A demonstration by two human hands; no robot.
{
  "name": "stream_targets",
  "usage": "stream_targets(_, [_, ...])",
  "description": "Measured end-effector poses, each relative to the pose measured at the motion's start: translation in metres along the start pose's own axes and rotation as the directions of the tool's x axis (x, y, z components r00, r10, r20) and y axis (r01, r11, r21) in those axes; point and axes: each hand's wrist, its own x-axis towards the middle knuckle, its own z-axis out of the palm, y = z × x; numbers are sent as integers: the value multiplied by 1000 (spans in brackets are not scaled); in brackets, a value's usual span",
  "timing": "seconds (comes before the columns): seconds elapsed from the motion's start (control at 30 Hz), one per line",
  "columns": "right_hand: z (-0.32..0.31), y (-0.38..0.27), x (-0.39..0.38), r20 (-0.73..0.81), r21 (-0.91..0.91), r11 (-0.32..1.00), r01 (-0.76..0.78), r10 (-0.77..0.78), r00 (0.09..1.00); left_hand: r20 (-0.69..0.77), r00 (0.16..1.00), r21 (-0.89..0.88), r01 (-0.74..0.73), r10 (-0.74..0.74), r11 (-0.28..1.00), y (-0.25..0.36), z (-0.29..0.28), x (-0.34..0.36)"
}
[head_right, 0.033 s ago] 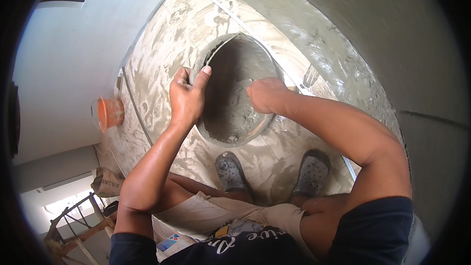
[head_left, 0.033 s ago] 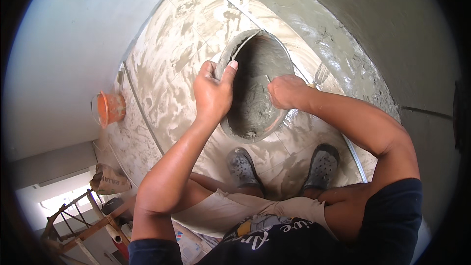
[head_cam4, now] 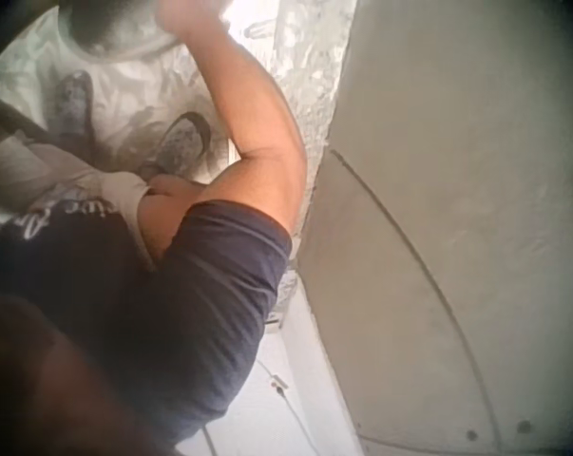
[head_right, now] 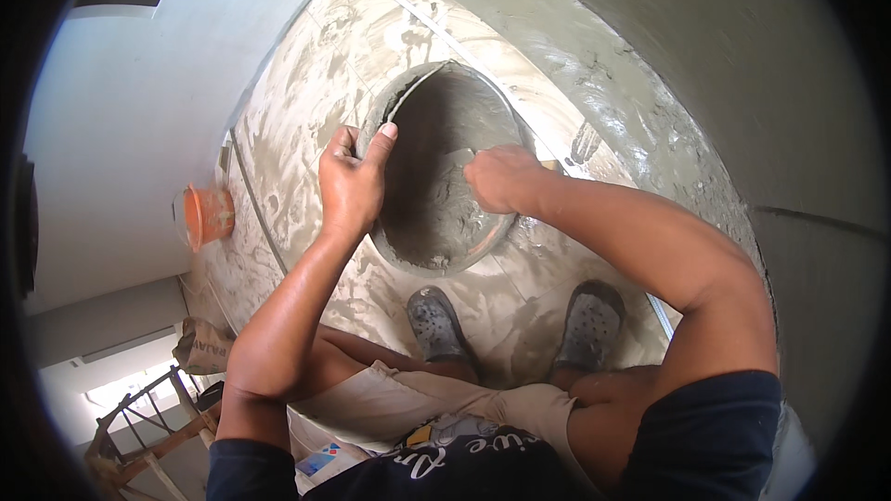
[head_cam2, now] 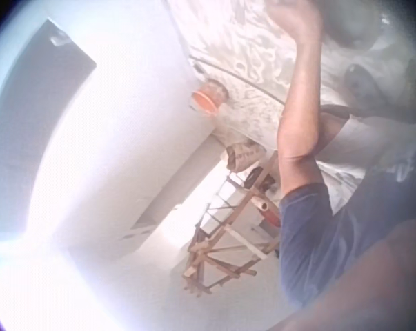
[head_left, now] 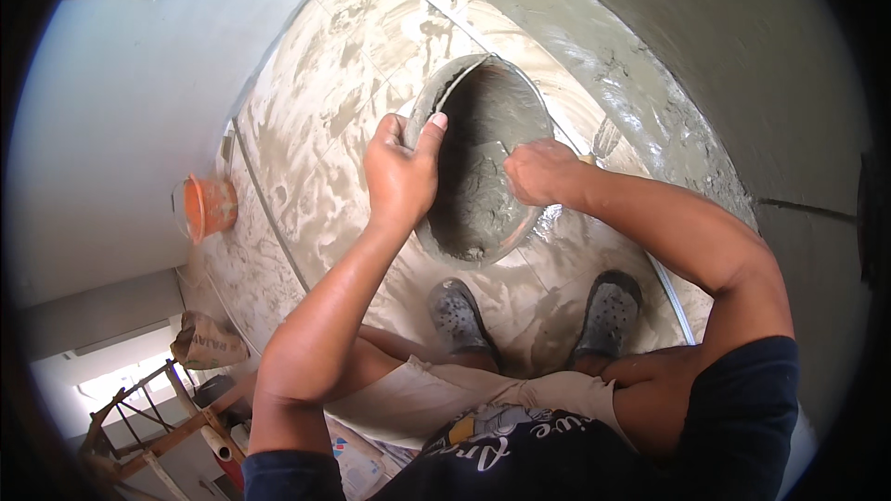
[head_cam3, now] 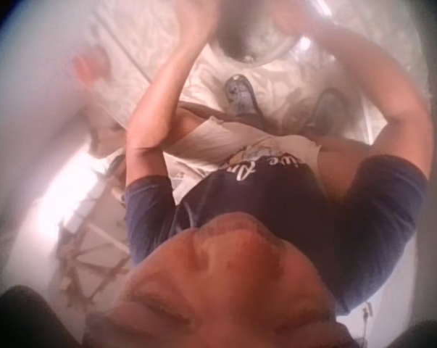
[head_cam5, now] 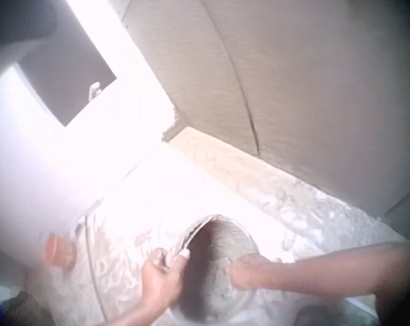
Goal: The person scoops cement from a bucket with a trowel and spreads it along a wall base, smoothing the surface repeatedly. The person works along a linear section of the wall, adding and leveling material as they progress.
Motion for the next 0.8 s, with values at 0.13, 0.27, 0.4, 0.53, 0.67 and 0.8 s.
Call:
stream_targets(0.13, [18, 9, 5, -2, 62, 998, 16, -16, 1000, -13, 1000, -17, -21, 20, 1000, 4, 5, 10])
stream_targets(0.27, [17, 5, -1, -10, 172, 984, 48, -47, 999, -23, 1000, 35, 16, -15, 999, 3, 5, 19])
stream_targets(0.4, [26, 10, -3, -1, 297, 953, 61, -64, 998, -33, 998, 19, 58, -57, 998, 5, 9, 25])
stream_targets(0.53, [30, 9, -4, -90, 471, 872, 135, -105, 990, -94, 994, -10, 48, -48, 999, -12, 9, 39])
stream_targets(0.67, [17, 13, -20, -158, 599, 783, 166, -88, 984, -92, 988, -59, 118, -123, 991, -8, 3, 44])
stream_targets(0.8, [-3, 28, -44, -243, 640, 737, 216, -73, 967, -123, 981, 10, 151, -148, 989, -12, -2, 51])
